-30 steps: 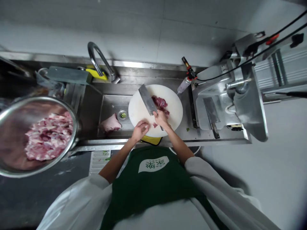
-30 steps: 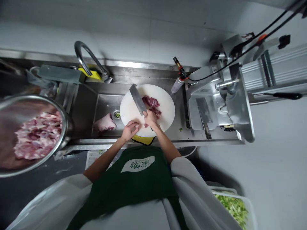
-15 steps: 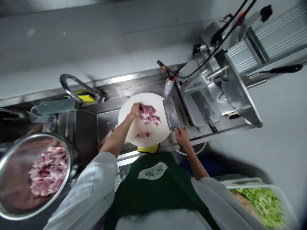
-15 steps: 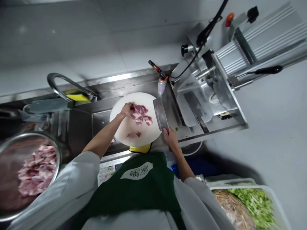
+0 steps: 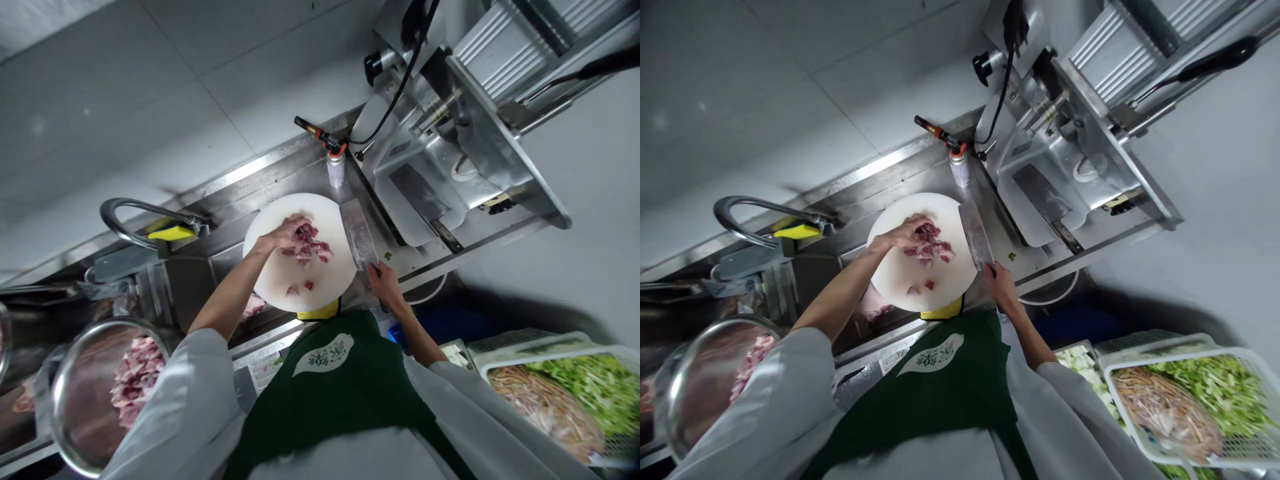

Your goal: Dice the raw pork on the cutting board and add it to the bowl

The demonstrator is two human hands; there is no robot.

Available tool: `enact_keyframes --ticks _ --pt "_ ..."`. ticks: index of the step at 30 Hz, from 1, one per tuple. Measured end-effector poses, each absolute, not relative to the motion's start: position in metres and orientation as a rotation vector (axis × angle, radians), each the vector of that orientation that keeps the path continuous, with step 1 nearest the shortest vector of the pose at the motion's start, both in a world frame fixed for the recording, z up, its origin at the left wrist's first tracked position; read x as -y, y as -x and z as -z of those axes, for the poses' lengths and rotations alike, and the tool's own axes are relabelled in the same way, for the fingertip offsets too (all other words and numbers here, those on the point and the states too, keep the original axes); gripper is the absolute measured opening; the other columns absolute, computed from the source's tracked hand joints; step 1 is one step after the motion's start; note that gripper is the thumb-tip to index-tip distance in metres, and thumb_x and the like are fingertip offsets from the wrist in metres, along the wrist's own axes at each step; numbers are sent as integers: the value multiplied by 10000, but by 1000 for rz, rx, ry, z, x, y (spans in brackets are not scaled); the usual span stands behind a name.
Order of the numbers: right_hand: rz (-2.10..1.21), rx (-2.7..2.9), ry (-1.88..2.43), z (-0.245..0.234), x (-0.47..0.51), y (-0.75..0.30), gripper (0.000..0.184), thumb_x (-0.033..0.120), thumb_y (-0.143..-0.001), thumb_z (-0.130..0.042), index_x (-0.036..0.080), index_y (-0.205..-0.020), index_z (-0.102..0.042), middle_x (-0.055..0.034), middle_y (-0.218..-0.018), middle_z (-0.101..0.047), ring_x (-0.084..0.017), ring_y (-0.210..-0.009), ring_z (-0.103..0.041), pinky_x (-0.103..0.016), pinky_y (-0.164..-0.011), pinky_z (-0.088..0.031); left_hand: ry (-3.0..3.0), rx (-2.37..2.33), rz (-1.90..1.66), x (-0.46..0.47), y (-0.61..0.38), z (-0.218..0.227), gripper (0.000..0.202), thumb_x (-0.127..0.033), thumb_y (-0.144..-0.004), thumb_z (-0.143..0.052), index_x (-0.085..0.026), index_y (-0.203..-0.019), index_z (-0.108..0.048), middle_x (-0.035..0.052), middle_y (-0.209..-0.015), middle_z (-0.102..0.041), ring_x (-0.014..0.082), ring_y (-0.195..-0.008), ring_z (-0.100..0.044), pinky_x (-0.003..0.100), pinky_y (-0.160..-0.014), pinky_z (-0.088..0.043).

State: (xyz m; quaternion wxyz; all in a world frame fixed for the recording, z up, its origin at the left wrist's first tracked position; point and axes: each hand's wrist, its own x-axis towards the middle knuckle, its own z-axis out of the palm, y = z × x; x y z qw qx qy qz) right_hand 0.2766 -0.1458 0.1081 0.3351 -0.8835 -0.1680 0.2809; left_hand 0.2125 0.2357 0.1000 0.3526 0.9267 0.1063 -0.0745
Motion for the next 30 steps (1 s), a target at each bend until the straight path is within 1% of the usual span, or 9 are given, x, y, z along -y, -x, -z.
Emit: enact_keyframes --ticks 2,5,10,14,17,21,25,27,30 --pt "-756 453 2308 -113 142 -275 306 440 -996 -434 213 -873 -598 -37 -687 -648 -191 -640 -589 -267 -591 -376 -2447 -222 279 -227 -222 -89 574 -165 -534 -837 -221 -1097 -739 124 -1269 -670 345 -1261 -583 525 -1130 -438" --pt "-756 509 2344 -123 143 -272 292 405 -1017 -430 206 -936 -629 -50 -720 -677 -197 -651 -605 -273 -602 -381 -2329 -322 283 -226 -219 -80 506 -64 -534 -769 -218 -1016 -764 122 -1146 -721 341 -1187 -640 534 -1126 -456" --pt "-885 844 2439 -140 153 -265 258 329 -1052 -440 180 -1087 -648 -94 -836 -732 -229 -747 -670 -283 -675 -404 -1995 -551 93 -247 -173 -90 370 -172 -625 -737 -166 -994 -766 123 -1053 -755 275 -916 -721 429 -802 -633" --pt "-1084 1350 2349 -149 140 -245 257 341 -1072 -458 195 -1146 -657 -116 -925 -753 -241 -828 -701 -282 -729 -425 -1660 -743 -306 -271 -132 -120 437 -247 -626 -840 -124 -1034 -744 128 -1068 -741 183 -772 -685 316 -612 -625" --pt "-1214 1577 2165 -145 113 -217 232 355 -1054 -522 199 -1114 -683 -124 -983 -760 -246 -887 -714 -288 -780 -452 -1509 -777 -557 -280 -117 -148 489 -236 -631 -887 -141 -1079 -715 82 -964 -735 126 -627 -615 311 -552 -605" --pt "-1280 1619 2101 -129 82 -194 241 335 -1063 -512 192 -1058 -706 -115 -1042 -767 -247 -972 -716 -292 -844 -462 -1395 -760 -820 -266 -112 -157 414 -265 -721 -854 -212 -1084 -663 31 -994 -714 129 -664 -635 373 -681 -635" --pt "-1188 1466 2343 -118 80 -213 272 316 -1083 -455 176 -1134 -682 -137 -1075 -762 -253 -1014 -712 -286 -826 -449 -1642 -981 -884 -222 -90 -118 245 -266 -726 -813 -198 -929 -692 56 -972 -692 210 -963 -688 385 -914 -593" --pt "-1113 1404 2455 -118 85 -229 284 318 -1088 -439 165 -1148 -671 -151 -1094 -757 -256 -1035 -706 -285 -821 -437 -1726 -1138 -778 -198 -70 -93 180 -229 -697 -789 -187 -847 -699 67 -910 -695 226 -981 -680 372 -918 -574" --pt "-1038 1367 2550 -121 95 -244 295 321 -1091 -429 151 -1122 -669 -165 -1095 -752 -261 -1047 -700 -286 -812 -422 -1611 -1299 -682 -176 -39 -69 115 -247 -713 -715 -185 -795 -663 38 -797 -690 179 -803 -658 316 -787 -569"
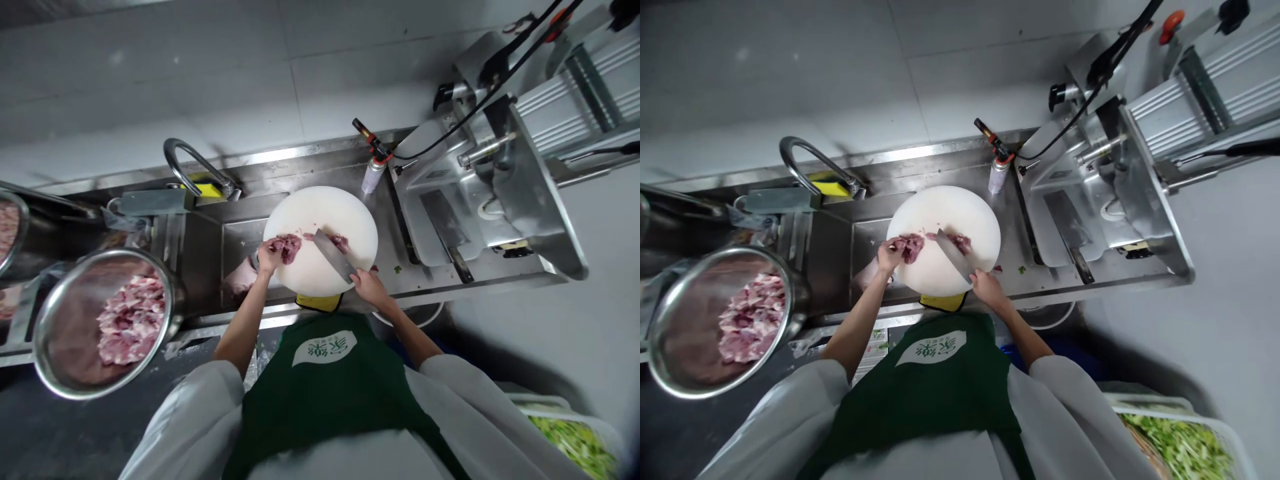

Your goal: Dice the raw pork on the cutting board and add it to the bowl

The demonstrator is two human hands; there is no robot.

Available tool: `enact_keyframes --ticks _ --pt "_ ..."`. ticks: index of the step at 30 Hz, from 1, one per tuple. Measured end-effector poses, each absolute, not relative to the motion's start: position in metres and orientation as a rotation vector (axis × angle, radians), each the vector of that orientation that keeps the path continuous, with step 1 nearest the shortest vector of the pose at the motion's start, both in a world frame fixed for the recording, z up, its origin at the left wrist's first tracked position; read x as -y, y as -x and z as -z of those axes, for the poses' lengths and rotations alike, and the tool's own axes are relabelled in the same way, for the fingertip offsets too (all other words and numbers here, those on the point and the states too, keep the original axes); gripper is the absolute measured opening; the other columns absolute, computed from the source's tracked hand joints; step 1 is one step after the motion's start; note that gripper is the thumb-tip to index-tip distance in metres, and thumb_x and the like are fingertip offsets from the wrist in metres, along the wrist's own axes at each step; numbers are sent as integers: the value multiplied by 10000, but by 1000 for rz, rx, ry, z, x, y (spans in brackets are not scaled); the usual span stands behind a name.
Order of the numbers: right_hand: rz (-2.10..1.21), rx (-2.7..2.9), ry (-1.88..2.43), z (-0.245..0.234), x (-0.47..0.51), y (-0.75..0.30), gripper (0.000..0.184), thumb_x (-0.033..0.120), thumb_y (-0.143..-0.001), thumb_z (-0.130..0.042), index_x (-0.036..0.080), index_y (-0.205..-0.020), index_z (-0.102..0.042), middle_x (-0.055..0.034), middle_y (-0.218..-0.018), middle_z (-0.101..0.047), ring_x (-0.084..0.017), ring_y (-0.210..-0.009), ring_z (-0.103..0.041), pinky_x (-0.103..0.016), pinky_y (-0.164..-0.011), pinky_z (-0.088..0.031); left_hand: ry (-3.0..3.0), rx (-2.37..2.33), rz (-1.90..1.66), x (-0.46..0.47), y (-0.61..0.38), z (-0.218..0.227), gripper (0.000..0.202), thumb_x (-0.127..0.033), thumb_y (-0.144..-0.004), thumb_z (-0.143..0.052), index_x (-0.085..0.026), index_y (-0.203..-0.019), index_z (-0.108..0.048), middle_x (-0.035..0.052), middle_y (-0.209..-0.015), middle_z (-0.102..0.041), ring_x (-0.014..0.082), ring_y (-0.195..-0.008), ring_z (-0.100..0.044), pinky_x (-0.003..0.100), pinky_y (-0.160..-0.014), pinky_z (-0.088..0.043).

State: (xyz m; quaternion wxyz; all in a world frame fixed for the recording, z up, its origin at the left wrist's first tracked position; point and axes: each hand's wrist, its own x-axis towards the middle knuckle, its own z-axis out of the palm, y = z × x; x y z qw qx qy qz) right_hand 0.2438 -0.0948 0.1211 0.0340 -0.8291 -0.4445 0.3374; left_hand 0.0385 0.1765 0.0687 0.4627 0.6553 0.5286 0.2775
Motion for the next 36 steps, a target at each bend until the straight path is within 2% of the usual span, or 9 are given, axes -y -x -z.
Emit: enact_keyframes --ticks 3,6,9,16,21,27,30,33,36 --pt "-1023 1359 2576 -122 101 -243 294 319 -1092 -425 150 -1121 -663 -155 -1067 -753 -256 -1021 -702 -284 -789 -410 -1421 -1347 -751 -180 -19 -70 171 -329 -741 -687 -196 -765 -583 -22 -651 -600 125 -616 -581 250 -603 -520" --pt "-1025 1350 2577 -120 102 -236 300 323 -1097 -410 153 -1121 -656 -141 -1040 -754 -250 -989 -705 -283 -762 -398 -1213 -1224 -829 -194 -15 -89 269 -355 -697 -757 -196 -763 -550 -49 -607 -554 95 -515 -539 226 -516 -481" --pt "-1021 1350 2582 -119 102 -235 298 323 -1096 -414 150 -1112 -656 -142 -1036 -752 -249 -985 -702 -283 -750 -389 -1107 -1045 -882 -198 -27 -115 336 -322 -643 -839 -193 -808 -576 -40 -649 -593 94 -500 -554 231 -494 -489" --pt "-1010 1334 2578 -124 101 -241 301 322 -1094 -430 140 -1124 -668 -154 -1077 -749 -244 -1041 -685 -277 -796 -392 -976 -731 -912 -167 -76 -163 363 -291 -685 -896 -208 -910 -624 -7 -818 -685 109 -604 -634 226 -541 -540" --pt "-1018 1293 2632 -130 105 -241 310 317 -1098 -414 135 -1132 -663 -162 -1106 -740 -245 -1056 -677 -277 -823 -397 -800 -924 -765 -112 -53 -126 416 -238 -648 -879 -209 -1012 -681 -3 -822 -713 101 -587 -632 213 -535 -543" --pt "-1011 1325 2707 -136 109 -236 323 336 -1108 -383 149 -1177 -637 -155 -1092 -738 -249 -1035 -683 -291 -841 -407 -707 -1291 -746 -51 11 -64 374 -322 -572 -900 -150 -810 -668 -2 -724 -689 96 -537 -583 245 -509 -535" --pt "-955 1406 2747 -146 108 -231 322 322 -1110 -363 157 -1186 -630 -150 -1067 -740 -256 -1005 -696 -300 -825 -413 -743 -1370 -804 -42 22 -56 442 -376 -534 -923 -146 -808 -662 -16 -668 -660 85 -504 -545 241 -491 -520" --pt "-909 1505 2768 -158 109 -226 332 314 -1112 -342 163 -1207 -622 -145 -1033 -745 -261 -966 -708 -309 -810 -421 -797 -1361 -806 -43 28 -54 487 -395 -502 -937 -142 -825 -675 20 -743 -702 104 -567 -591 246 -520 -541" --pt "-917 1619 2747 -163 114 -222 353 330 -1116 -324 161 -1216 -617 -140 -1003 -749 -262 -938 -714 -313 -806 -426 -849 -1361 -814 -46 36 -54 443 -396 -539 -922 -140 -807 -679 20 -720 -693 115 -562 -602 255 -531 -542"
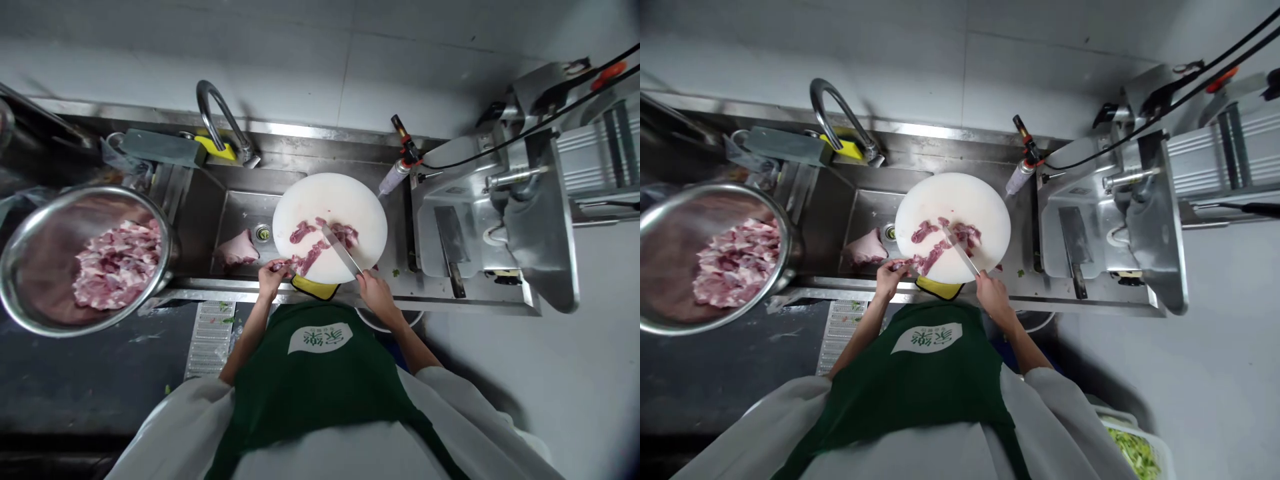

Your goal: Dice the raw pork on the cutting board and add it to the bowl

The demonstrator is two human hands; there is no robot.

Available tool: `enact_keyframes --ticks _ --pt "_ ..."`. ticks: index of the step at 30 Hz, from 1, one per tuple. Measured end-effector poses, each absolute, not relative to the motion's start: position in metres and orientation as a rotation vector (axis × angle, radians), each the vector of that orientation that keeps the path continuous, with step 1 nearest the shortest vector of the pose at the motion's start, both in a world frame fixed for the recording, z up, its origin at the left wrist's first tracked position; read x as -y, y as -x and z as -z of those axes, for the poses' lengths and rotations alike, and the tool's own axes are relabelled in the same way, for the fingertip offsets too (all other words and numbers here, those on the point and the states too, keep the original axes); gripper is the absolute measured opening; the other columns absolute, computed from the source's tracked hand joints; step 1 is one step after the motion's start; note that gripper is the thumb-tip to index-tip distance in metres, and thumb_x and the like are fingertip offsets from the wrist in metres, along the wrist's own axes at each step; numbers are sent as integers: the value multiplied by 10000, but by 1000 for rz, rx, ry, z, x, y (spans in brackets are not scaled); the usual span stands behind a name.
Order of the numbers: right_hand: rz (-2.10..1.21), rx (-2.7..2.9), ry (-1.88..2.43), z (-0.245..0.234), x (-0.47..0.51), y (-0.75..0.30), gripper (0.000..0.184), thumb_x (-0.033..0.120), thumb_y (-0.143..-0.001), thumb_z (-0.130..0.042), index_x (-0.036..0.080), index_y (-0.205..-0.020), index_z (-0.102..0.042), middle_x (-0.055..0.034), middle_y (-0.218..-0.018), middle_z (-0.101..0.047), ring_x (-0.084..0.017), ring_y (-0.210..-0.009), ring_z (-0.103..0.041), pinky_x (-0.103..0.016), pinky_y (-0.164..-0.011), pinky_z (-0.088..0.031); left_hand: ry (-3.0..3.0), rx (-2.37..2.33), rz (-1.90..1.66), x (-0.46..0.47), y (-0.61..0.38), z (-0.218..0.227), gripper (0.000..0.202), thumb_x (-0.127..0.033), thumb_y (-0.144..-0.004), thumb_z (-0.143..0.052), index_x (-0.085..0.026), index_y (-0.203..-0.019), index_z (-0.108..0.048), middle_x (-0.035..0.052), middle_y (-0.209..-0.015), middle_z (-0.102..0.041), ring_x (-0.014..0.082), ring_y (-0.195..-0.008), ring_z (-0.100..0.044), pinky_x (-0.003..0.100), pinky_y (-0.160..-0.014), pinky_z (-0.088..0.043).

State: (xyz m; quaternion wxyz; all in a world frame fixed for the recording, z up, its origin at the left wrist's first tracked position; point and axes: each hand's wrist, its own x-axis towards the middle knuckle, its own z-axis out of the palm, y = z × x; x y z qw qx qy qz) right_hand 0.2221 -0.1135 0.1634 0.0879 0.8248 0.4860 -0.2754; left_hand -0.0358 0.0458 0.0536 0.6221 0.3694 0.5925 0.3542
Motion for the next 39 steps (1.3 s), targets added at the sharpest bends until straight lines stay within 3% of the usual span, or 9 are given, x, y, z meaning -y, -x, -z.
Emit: enact_keyframes --ticks 3,6,10,13,21,27,34,39 --pt "876 -1512 -2371 -162 119 -220 352 337 -1115 -327 172 -1219 -620 -128 -1001 -755 -259 -936 -716 -310 -797 -426 -1009 -1405 -882 -49 36 -54 327 -393 -677 -844 -154 -831 -683 1 -656 -650 129 -544 -598 256 -533 -517" --pt "909 -1513 -2354 -157 121 -219 353 336 -1114 -330 178 -1228 -624 -129 -1037 -756 -257 -960 -713 -307 -805 -427 -1400 -1300 -865 -49 18 -56 205 -360 -813 -743 -175 -889 -700 42 -800 -683 165 -688 -642 301 -666 -551" --pt "885 -1453 -2400 -153 120 -223 359 342 -1113 -324 177 -1216 -626 -130 -1055 -747 -261 -991 -706 -308 -822 -428 -2056 -1171 -574 -39 -15 -59 118 -249 -850 -712 -199 -957 -714 100 -993 -661 259 -931 -613 405 -864 -533" --pt "859 -1388 -2437 -155 120 -229 359 333 -1114 -322 170 -1248 -612 -139 -1080 -740 -264 -1017 -701 -313 -846 -428 -2274 -1264 -451 -31 -20 -55 139 -212 -879 -666 -208 -1011 -709 119 -1022 -648 308 -1015 -560 437 -901 -500" --pt "767 -1417 -2498 -168 119 -217 400 334 -1122 -268 142 -1264 -589 -157 -1030 -749 -267 -953 -714 -309 -803 -431 -2150 -1218 -653 -19 7 -33 129 -235 -926 -625 -213 -1033 -692 110 -1085 -653 279 -1045 -618 445 -978 -521" --pt "995 -1440 -2320 -163 122 -212 340 285 -1109 -328 135 -1281 -580 -150 -1078 -750 -249 -994 -712 -289 -824 -439 -1935 -1184 -848 -13 10 -32 100 -255 -931 -619 -230 -1001 -684 98 -1071 -662 262 -1197 -643 446 -1070 -523" --pt "736 -1525 -2356 -178 119 -220 414 320 -1119 -263 109 -1288 -576 -177 -985 -746 -278 -925 -721 -315 -788 -445 -1758 -1156 -940 -9 15 -38 87 -295 -919 -641 -223 -934 -686 99 -1022 -661 266 -1197 -657 475 -1083 -521" --pt "944 -1547 -2189 -170 117 -218 335 285 -1109 -339 127 -1238 -605 -151 -1021 -750 -248 -964 -715 -291 -806 -447 -1702 -1146 -952 -6 17 -39 101 -310 -923 -648 -220 -919 -693 99 -1019 -656 269 -1210 -654 477 -1092 -507"
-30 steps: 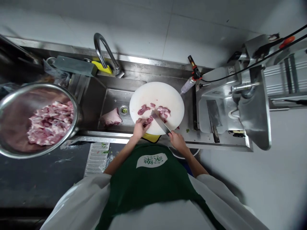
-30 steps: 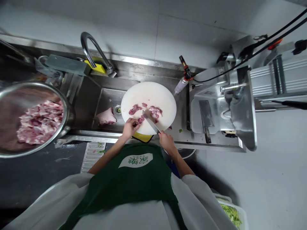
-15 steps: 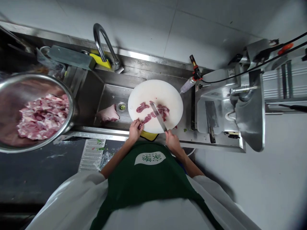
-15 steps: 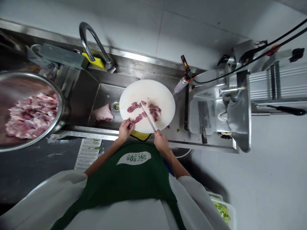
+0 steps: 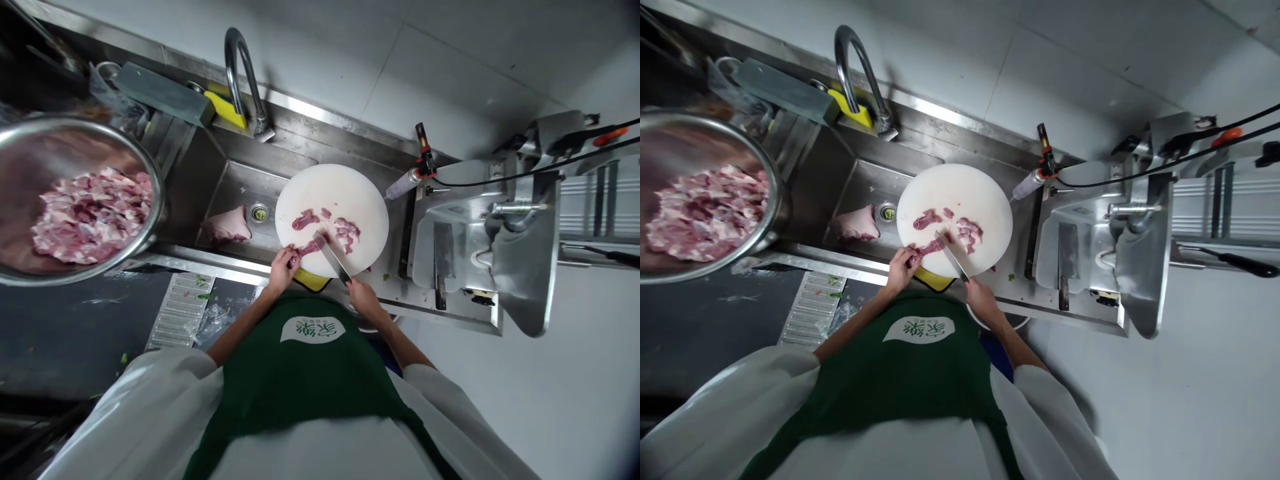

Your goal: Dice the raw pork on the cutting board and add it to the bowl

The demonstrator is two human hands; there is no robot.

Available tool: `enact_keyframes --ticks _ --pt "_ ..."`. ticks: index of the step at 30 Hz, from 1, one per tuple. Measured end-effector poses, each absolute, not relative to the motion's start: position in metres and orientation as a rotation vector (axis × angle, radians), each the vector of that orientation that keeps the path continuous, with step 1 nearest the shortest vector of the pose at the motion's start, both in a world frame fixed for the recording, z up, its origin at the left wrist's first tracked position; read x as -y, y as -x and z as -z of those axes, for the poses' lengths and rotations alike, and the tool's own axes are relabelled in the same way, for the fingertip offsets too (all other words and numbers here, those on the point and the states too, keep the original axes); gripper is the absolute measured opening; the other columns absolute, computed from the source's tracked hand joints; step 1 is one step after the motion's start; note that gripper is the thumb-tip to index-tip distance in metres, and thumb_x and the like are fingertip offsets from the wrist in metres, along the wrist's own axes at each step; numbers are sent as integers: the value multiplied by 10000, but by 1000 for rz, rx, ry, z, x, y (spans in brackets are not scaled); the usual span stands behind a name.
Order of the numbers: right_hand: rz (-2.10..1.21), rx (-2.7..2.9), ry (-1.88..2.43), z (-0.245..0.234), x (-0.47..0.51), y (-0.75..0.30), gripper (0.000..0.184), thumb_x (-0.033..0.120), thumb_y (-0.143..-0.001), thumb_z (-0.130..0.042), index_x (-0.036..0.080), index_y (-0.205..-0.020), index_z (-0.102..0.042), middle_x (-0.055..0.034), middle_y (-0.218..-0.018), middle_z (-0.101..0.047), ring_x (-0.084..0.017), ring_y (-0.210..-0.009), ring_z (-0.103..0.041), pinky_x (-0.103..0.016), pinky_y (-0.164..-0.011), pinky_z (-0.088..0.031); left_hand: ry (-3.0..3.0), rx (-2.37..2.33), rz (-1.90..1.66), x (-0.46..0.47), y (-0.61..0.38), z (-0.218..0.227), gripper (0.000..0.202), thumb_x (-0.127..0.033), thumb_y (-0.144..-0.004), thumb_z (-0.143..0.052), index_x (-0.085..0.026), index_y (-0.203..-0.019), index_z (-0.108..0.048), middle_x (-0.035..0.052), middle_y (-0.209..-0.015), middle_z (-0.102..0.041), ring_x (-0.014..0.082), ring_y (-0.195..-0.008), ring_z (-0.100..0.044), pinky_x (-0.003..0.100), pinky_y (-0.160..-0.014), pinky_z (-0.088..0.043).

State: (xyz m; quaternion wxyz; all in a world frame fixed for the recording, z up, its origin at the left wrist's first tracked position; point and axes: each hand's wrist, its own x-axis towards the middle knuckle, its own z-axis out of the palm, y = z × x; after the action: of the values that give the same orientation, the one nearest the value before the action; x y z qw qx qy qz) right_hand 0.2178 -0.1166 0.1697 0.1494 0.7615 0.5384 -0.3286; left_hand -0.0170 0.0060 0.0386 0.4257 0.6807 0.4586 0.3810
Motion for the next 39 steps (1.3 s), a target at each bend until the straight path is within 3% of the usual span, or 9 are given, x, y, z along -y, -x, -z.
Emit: enact_keyframes --ticks 7,13,19,25,34,39 --pt "781 -1588 -2286 -188 120 -223 406 305 -1119 -269 99 -1272 -583 -176 -1017 -747 -268 -960 -718 -307 -818 -445 -1638 -1134 -961 -4 25 -37 136 -353 -893 -696 -219 -902 -720 84 -992 -653 251 -1144 -665 423 -1049 -522" --pt "982 -1529 -2116 -175 115 -201 331 279 -1105 -339 125 -1212 -612 -165 -1027 -759 -264 -963 -725 -300 -799 -449 -1599 -1214 -896 -2 27 -37 165 -380 -868 -718 -215 -861 -726 89 -959 -656 241 -1013 -667 412 -959 -541" --pt "783 -1580 -2289 -189 119 -206 397 315 -1117 -280 118 -1285 -581 -164 -985 -758 -270 -930 -724 -306 -803 -445 -1573 -1213 -942 -2 32 -40 168 -384 -874 -710 -217 -866 -725 84 -938 -669 239 -995 -662 396 -918 -539" --pt "1047 -1573 -2110 -165 117 -184 321 291 -1112 -340 131 -1193 -607 -148 -1060 -753 -239 -973 -714 -280 -795 -433 -1529 -1342 -1001 1 43 -45 160 -376 -883 -704 -217 -891 -721 65 -947 -659 198 -893 -637 333 -825 -539" --pt "837 -1573 -2188 -167 113 -224 324 308 -1109 -378 129 -1179 -639 -151 -1056 -752 -253 -1003 -700 -288 -811 -426 -1611 -1186 -948 -5 11 -33 82 -311 -876 -697 -241 -841 -720 56 -903 -608 215 -880 -638 425 -894 -558" --pt "705 -1607 -2285 -180 120 -201 388 312 -1121 -291 126 -1191 -624 -142 -947 -753 -261 -897 -714 -298 -773 -433 -1450 -1331 -1023 -1 26 -38 177 -379 -872 -717 -202 -866 -723 58 -896 -631 188 -841 -613 337 -799 -537"
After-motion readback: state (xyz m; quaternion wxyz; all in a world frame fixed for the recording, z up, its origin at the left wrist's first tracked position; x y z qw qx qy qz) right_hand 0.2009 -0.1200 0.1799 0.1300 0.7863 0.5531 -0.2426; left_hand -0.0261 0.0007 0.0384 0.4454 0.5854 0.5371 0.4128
